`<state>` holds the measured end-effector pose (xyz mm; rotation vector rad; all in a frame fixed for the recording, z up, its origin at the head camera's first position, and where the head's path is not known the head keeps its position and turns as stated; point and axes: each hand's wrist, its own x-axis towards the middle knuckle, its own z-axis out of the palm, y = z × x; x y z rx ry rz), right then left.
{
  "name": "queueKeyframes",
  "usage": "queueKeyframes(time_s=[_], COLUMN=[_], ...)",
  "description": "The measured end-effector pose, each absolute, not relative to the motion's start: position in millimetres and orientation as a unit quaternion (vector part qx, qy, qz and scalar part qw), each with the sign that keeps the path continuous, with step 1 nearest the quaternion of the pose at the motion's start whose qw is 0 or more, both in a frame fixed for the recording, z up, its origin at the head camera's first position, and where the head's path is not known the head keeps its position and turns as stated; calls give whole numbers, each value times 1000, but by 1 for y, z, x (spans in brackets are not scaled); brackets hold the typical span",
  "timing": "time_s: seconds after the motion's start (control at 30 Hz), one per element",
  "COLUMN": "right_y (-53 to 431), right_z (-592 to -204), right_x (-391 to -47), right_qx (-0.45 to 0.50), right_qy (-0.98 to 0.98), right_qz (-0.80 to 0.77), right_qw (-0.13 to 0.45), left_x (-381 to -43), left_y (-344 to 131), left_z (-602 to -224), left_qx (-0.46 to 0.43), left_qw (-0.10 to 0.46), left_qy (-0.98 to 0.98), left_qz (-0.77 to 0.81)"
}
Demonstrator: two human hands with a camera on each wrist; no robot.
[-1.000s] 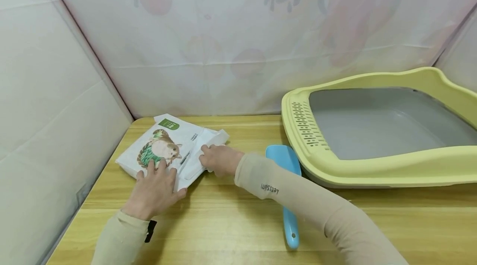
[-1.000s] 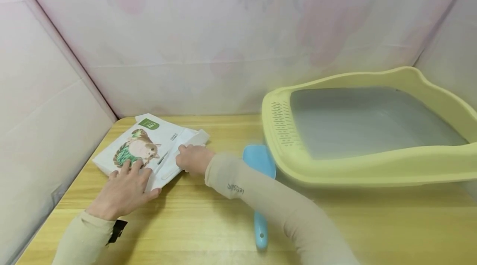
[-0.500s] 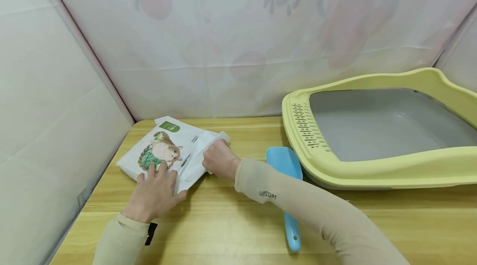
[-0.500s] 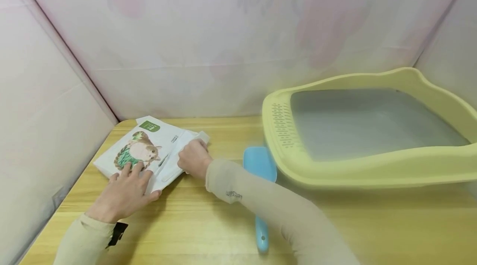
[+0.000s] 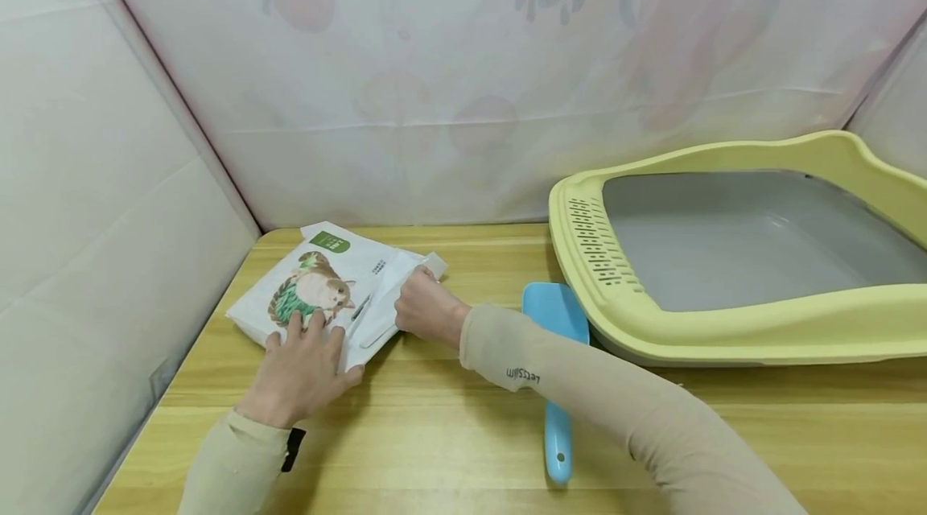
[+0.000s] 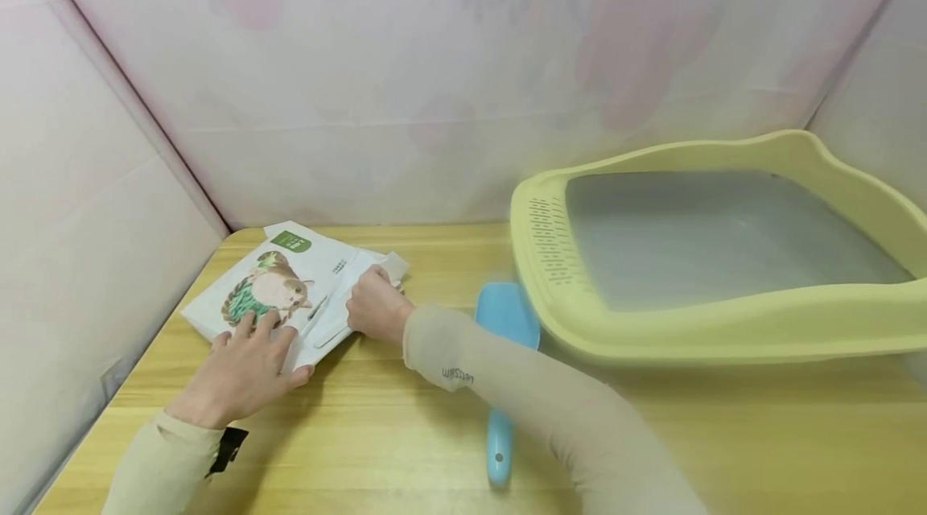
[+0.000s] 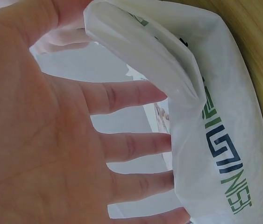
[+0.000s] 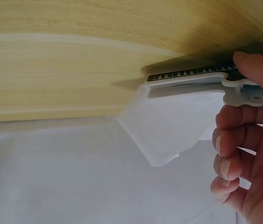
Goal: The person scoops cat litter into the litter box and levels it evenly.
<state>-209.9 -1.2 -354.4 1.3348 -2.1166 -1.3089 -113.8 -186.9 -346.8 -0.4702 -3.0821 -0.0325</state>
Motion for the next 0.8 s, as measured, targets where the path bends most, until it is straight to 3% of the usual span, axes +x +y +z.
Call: queueKeyframes(time_s=[0.8], right_y=[3], right_z=[-340], right_x=[-205], right_qx=[454], right_qy=[-760], right_qz=[-440], right_qw=[148], left_x=[-115], left_y=[-187], left_z=[-345], left_qx=[-148], left_qw=[-7], left_qy=[-989], left_qz=[-3])
